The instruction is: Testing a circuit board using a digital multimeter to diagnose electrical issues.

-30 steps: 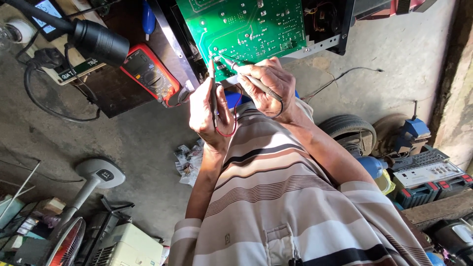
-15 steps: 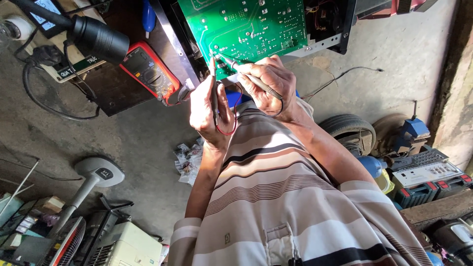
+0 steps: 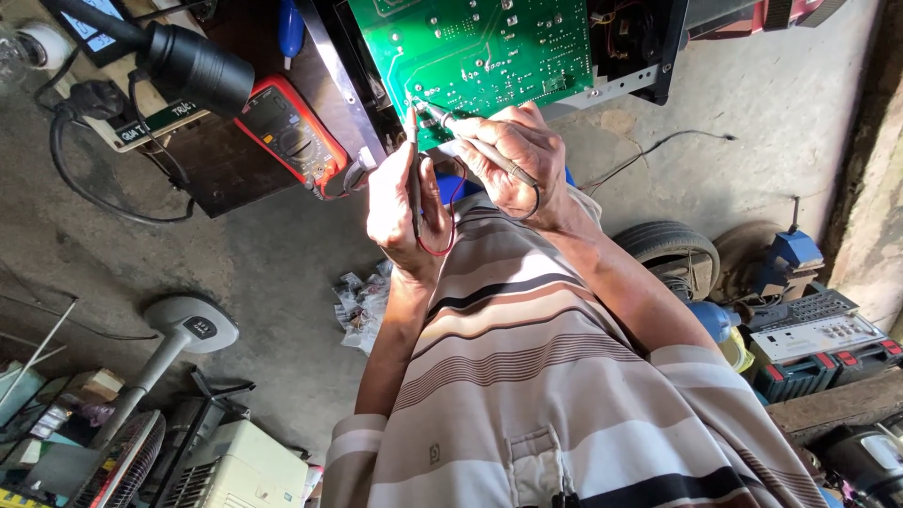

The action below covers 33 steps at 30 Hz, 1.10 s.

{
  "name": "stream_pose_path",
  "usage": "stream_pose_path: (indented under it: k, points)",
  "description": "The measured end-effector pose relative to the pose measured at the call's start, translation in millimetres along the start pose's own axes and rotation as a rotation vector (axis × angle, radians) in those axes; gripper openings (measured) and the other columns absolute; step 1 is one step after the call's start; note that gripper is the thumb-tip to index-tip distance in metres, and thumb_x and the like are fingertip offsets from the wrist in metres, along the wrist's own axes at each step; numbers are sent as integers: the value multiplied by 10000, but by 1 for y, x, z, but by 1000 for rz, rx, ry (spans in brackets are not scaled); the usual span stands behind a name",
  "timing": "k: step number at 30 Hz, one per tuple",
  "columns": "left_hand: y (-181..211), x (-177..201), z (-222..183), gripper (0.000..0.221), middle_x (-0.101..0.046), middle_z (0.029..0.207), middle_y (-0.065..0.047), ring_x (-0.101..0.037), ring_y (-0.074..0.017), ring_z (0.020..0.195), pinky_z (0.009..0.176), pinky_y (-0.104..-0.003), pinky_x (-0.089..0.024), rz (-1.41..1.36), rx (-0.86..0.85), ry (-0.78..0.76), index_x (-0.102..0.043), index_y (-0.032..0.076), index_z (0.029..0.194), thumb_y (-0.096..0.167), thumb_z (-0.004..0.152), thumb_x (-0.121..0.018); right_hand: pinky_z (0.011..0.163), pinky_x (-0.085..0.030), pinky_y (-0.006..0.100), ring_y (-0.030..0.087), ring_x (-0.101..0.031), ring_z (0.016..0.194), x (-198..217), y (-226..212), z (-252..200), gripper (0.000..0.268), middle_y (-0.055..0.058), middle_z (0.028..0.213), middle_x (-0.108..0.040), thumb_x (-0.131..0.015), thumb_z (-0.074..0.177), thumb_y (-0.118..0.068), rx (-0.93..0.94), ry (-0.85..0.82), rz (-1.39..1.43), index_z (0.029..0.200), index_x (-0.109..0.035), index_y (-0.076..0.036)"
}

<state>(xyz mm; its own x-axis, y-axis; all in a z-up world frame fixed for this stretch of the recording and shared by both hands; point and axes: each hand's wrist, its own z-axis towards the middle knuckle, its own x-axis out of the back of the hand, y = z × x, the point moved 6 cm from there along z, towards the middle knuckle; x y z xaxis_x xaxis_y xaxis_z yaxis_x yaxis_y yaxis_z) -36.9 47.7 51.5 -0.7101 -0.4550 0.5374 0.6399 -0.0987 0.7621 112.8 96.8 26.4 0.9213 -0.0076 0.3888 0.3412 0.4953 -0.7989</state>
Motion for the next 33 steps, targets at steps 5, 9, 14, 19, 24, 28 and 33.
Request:
stream_pose_path:
  k: [5, 9, 14, 19, 24, 28, 33]
  points:
    - [0, 0, 0, 223, -713, 996, -210, -741, -393, 866, 788, -407, -610, 1, 6, 4, -705, -62, 1182, 31, 979, -691, 758, -524, 340, 326, -744, 755, -1, 6, -5, 90, 145, 887, -792, -826, 929, -14, -10, 21, 6, 954, -769, 50]
    - [-1, 0, 0, 221, -712, 999, -215, -738, -399, 871, 798, -405, -608, -14, -3, 3, -701, -73, 1180, 20, 981, -685, 760, -529, 338, 328, -745, 753, -1, 5, -4, 90, 146, 888, -796, -828, 931, -14, -25, 18, -6, 938, -766, 51]
    - [-3, 0, -2, 225, -717, 1008, -213, -741, -391, 877, 800, -406, -611, -18, -13, 7, -703, -75, 1178, 24, 976, -688, 757, -531, 340, 328, -742, 741, -2, 5, -6, 76, 143, 881, -797, -818, 937, -11, -19, 22, -10, 942, -771, 49]
    - [-3, 0, -2, 225, -723, 1017, -205, -743, -378, 881, 806, -394, -610, -5, -32, 12, -705, -77, 1177, 26, 978, -688, 754, -533, 344, 325, -734, 727, 0, 0, -1, 71, 139, 878, -797, -820, 939, -7, -16, 31, -2, 950, -775, 48]
    - [0, 2, 2, 238, -737, 1035, -191, -748, -362, 885, 814, -391, -616, -13, -35, 14, -706, -69, 1191, 15, 970, -680, 781, -527, 362, 344, -729, 758, 0, -1, 1, 83, 164, 896, -789, -804, 975, 0, -31, -31, -1, 1001, -768, 69]
    - [-4, 2, -2, 250, -737, 1034, -212, -753, -371, 874, 796, -406, -626, -27, -24, 14, -701, -76, 1204, 7, 969, -679, 786, -526, 373, 353, -735, 767, -1, 2, -5, 74, 165, 918, -794, -809, 973, 16, -41, -18, 17, 987, -764, 73]
    - [-4, 1, -2, 274, -733, 1048, -226, -759, -372, 886, 808, -414, -636, -50, -8, -3, -680, -86, 1236, 1, 976, -674, 789, -529, 378, 362, -735, 771, -2, 2, -6, 101, 170, 916, -792, -820, 975, 0, -28, -12, 2, 960, -750, 71]
